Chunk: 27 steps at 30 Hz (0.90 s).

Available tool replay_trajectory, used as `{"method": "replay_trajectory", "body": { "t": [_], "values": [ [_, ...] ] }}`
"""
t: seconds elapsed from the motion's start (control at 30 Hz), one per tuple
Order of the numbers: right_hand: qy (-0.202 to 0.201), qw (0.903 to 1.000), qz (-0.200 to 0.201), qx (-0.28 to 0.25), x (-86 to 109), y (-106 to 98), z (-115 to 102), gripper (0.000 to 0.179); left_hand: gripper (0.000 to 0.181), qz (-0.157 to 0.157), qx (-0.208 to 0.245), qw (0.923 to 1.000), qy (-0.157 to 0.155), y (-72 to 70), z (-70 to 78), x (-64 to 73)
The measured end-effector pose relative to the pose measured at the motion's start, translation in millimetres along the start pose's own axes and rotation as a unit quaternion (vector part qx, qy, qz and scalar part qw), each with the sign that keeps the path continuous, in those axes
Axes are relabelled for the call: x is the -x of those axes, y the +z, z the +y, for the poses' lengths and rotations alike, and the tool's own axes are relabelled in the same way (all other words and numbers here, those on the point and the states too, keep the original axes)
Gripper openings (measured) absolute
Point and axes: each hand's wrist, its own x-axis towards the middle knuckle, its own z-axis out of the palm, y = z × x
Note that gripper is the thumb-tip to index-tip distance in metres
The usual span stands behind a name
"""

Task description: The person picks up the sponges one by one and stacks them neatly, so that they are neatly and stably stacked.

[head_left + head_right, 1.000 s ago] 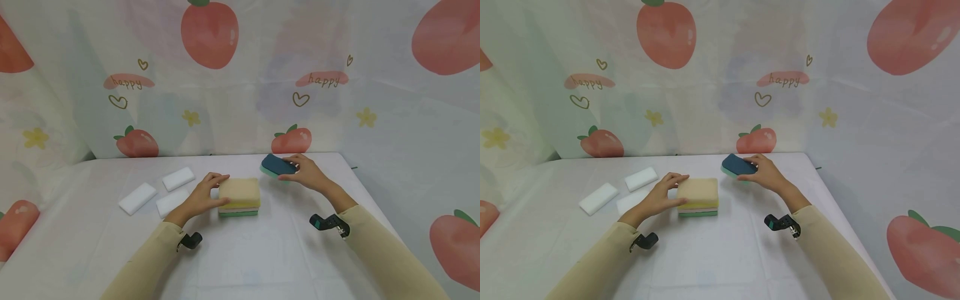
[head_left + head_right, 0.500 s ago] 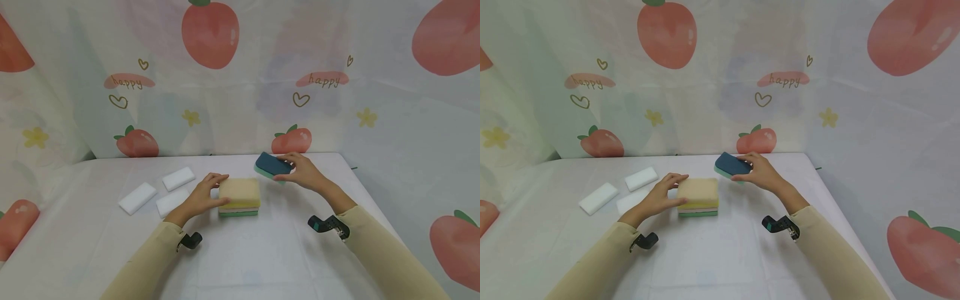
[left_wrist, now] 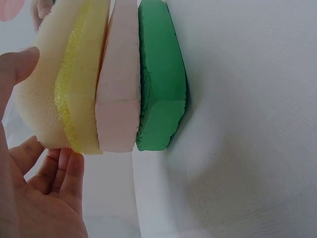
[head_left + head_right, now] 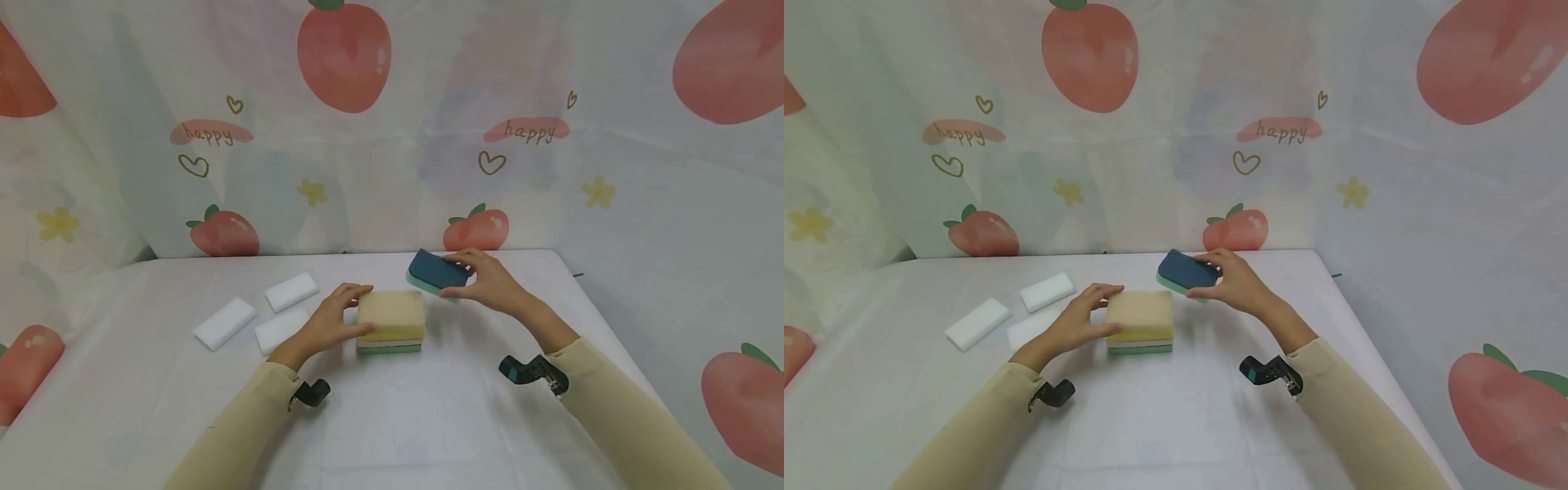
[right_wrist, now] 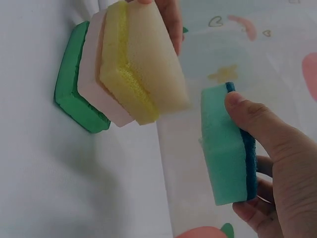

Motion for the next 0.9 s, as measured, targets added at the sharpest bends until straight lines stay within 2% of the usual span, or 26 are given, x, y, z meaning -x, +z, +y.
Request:
{"method": "replay_trajectory", "body": {
  "t": [0.23,0.63,0.9],
  "values": [
    [-0.015,0.9999,0.001,-0.004,1.0,0,-6,0.073,0.075,0.002,0.002,1.0,0.008,-0.1,-0.2,-0.2],
    [-0.038,0.9992,-0.001,-0.014,2.2,2,-18,0.072,0.078,-0.003,0.004,1.0,-0.003,-0.7,0.8,0.3],
    [-0.048,0.9986,-0.004,-0.022,2.7,5,-21,0.07,0.078,-0.003,0.003,1.0,0.001,-0.6,0.9,-0.1]
  ]
}}
